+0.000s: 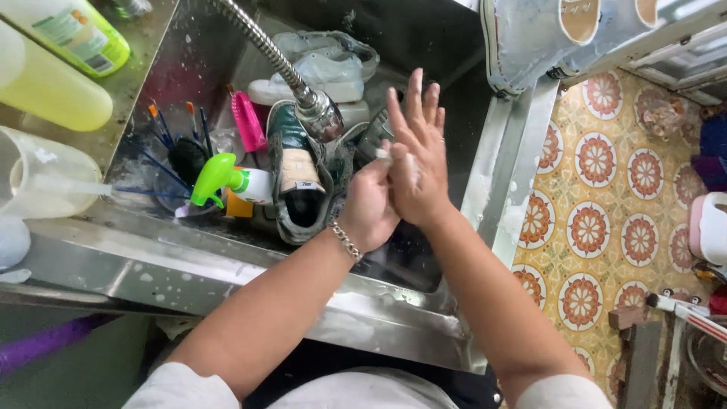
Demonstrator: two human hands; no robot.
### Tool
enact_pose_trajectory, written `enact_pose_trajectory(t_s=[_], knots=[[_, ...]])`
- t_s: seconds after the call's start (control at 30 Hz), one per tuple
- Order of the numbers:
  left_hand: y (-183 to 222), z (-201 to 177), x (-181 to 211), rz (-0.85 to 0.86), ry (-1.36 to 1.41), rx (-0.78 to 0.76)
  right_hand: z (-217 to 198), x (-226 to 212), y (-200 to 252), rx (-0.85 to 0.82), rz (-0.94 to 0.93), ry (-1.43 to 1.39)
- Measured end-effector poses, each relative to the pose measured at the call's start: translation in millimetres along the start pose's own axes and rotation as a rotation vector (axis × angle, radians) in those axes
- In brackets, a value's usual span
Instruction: Cleaning a sneaker and its laces in a sink using a brush and soap.
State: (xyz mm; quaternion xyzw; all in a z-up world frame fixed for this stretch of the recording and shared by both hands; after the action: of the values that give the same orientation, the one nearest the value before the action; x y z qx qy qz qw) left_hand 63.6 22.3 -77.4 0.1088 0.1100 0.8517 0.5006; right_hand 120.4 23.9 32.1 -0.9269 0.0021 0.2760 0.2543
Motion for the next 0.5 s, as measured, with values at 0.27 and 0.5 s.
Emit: enact_pose_trajectory(t_s=[0.27, 0.5], knots=[[14, 13, -11, -0.028, 0.061, 0.028, -1, -28, 7, -0.061, -0.016, -0.114], [-4, -21, -8, 0.017, 0.004, 0.044, 12, -67, 39, -0.057, 0.027, -0.057]])
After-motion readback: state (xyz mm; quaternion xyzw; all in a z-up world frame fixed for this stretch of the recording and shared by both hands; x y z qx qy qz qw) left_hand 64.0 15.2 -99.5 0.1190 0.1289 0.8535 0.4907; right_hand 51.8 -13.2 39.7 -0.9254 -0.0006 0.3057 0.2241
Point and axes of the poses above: each hand's wrist, its own y-axis away from the middle knuckle, its own z-axis out of the palm, x = y × z, the point moved 7 cm from there along -y, towards the middle knuckle, and after that the axes turned 1 degree about x, right-handed, at the moved point
